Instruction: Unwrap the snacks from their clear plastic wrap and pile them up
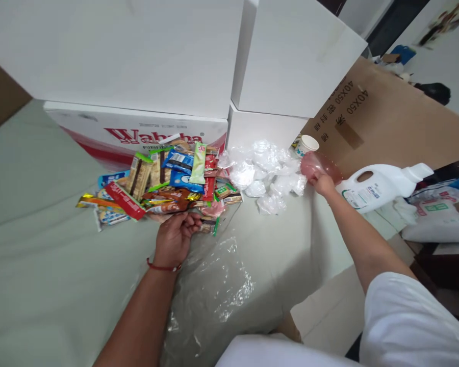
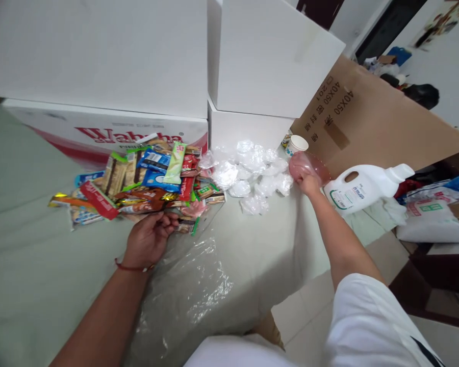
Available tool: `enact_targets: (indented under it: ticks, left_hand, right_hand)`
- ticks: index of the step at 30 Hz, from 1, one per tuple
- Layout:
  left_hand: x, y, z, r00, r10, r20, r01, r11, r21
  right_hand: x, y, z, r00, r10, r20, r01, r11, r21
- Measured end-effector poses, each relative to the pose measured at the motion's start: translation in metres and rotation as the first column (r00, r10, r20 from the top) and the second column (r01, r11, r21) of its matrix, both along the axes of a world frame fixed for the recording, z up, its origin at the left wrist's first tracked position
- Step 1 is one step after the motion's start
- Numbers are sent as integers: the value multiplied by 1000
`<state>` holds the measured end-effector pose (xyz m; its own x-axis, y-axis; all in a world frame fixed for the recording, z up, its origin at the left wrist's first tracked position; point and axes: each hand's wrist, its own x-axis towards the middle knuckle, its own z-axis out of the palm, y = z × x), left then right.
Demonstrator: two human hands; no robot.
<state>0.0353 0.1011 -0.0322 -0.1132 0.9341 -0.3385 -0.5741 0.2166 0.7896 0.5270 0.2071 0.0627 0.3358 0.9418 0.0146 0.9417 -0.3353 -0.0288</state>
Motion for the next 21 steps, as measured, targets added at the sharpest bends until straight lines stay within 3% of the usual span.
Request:
enact_targets:
  ticks: [10, 16, 21]
  left_hand:
    - [-2, -2, 3, 998, 19, -56, -21, 999, -44]
    - [-4, -4, 4, 998, 13, -66, -15, 1000, -27]
    - [-4, -4, 1, 999, 9, -52, -10, 1000, -4]
  right_hand:
    - [14, 77, -15, 993, 118, -8, -118, 993, -18]
    - [16, 105, -24, 986, 160, -40, -159, 987, 34]
    - [23, 121, -25, 992, 119, -49, -115, 990, 81]
